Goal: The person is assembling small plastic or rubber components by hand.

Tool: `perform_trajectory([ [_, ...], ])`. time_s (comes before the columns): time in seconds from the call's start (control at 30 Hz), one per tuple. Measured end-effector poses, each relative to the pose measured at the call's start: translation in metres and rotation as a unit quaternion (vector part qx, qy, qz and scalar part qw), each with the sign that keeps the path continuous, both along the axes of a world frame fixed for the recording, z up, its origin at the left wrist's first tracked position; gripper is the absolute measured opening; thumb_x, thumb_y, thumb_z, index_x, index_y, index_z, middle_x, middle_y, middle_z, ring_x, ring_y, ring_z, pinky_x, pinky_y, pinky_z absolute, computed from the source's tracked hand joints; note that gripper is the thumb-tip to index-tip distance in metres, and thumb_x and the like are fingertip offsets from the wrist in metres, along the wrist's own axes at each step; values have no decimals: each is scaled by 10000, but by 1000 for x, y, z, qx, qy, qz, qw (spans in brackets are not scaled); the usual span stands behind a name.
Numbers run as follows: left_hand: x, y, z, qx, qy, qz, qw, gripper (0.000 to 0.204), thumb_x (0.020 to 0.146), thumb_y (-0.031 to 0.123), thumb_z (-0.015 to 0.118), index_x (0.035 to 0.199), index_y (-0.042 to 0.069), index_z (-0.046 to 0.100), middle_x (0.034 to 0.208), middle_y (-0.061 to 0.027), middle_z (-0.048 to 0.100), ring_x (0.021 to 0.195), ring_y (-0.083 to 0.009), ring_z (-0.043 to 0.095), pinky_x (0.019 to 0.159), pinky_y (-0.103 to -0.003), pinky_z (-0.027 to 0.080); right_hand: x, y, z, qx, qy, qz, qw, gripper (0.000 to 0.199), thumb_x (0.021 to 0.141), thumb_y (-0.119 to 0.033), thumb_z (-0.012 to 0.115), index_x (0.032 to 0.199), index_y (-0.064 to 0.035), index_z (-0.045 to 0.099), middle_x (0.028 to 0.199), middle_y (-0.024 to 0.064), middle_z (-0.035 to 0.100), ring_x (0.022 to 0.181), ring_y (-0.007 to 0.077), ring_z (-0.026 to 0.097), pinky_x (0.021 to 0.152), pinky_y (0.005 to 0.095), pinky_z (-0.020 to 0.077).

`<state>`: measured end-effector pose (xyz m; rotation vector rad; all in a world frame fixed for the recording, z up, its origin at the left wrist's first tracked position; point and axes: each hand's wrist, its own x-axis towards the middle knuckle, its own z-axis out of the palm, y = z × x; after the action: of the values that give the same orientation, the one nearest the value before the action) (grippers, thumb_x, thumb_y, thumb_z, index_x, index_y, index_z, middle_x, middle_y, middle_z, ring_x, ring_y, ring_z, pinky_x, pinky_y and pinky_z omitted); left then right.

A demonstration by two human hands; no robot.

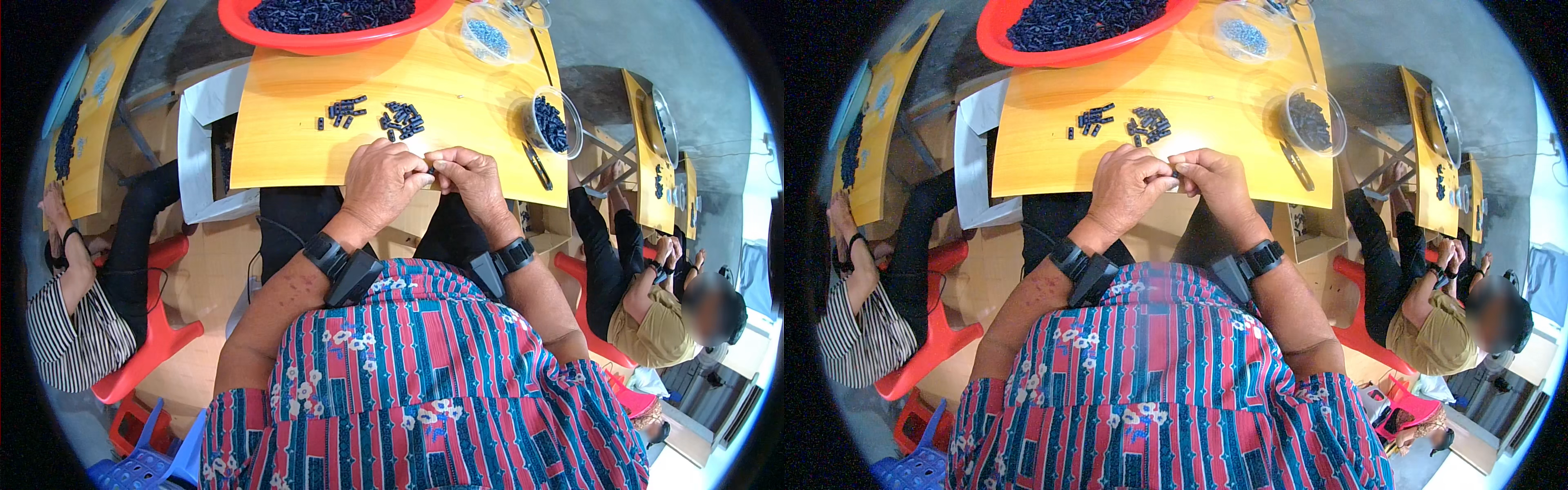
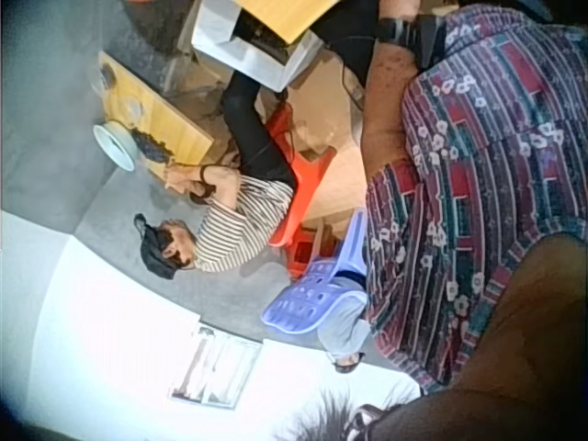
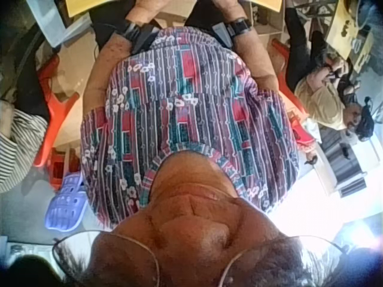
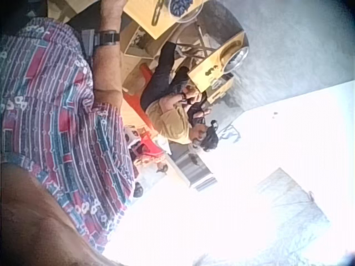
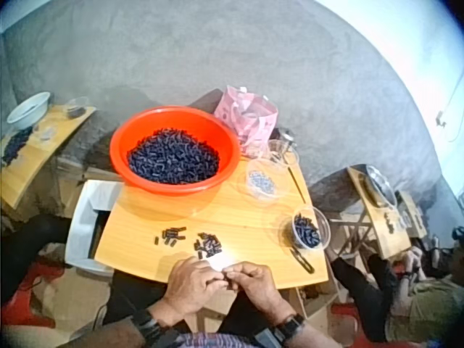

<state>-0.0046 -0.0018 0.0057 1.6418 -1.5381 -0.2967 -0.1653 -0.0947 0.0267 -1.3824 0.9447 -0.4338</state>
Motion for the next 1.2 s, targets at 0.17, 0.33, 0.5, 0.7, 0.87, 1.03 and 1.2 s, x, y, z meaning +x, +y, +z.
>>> perform_trajectory([
  [0.17, 0, 0, -1, -3, 3, 2, 1000, 129, 742, 232, 779, 748, 122, 711, 755, -13, 643, 806, -253, 593, 745, -407, 438, -1, 0, -1, -5, -8, 6, 1000, 169, 958, -87, 653, 1081, -11, 743, 713, -15, 628, 623, 63, 549, 598, 206, 490],
  [0.33, 0, -1, 0, -6, 7, 2, 1000, 134, 740, 231, 781, 743, 119, 707, 754, -15, 645, 808, -256, 595, 742, -409, 438, -2, 0, -2, -6, -8, -1, 1000, 166, 958, -80, 648, 1076, -12, 744, 713, -18, 625, 634, 64, 552, 606, 205, 494],
  [0.5, 0, 0, -1, -6, 5, 3, 1000, 131, 745, 228, 778, 746, 118, 708, 748, -15, 640, 808, -257, 593, 746, -407, 436, 0, 0, -3, -12, -1, -6, 1000, 163, 956, -72, 650, 1075, -10, 743, 712, -19, 620, 633, 62, 549, 606, 204, 492],
  [0.7, 1, 0, 0, -6, 2, -2, 1000, 126, 746, 229, 776, 749, 121, 710, 731, -15, 625, 795, -252, 585, 739, -405, 433, 2, 5, -1, -27, 1, -20, 999, 130, 954, -56, 655, 1024, 25, 727, 728, 10, 629, 627, 78, 560, 583, 227, 473],
  [0.87, 0, -1, 1, -4, -5, -2, 1000, 126, 748, 230, 773, 751, 121, 711, 726, -19, 619, 790, -253, 583, 737, -403, 433, 0, 10, -7, -86, -17, -20, 996, 99, 938, -26, 663, 990, 28, 727, 743, 22, 637, 636, 81, 575, 584, 235, 495],
  [1.03, 0, 1, -1, -7, -18, 5, 1000, 128, 749, 226, 770, 742, 117, 702, 735, -21, 616, 798, -254, 580, 745, -400, 432, 2, 16, -15, -231, -32, -7, 972, 69, 916, 16, 669, 958, 7, 724, 828, 44, 639, 638, 93, 603, 567, 228, 502],
  [1.2, 0, -1, -4, -12, -28, 4, 1000, 130, 756, 226, 760, 739, 117, 691, 755, -18, 615, 813, -255, 576, 749, -400, 429, 1, 20, -18, -332, -18, 7, 943, 139, 889, 80, 651, 970, -4, 727, 894, 72, 645, 672, 115, 637, 593, 237, 526],
])
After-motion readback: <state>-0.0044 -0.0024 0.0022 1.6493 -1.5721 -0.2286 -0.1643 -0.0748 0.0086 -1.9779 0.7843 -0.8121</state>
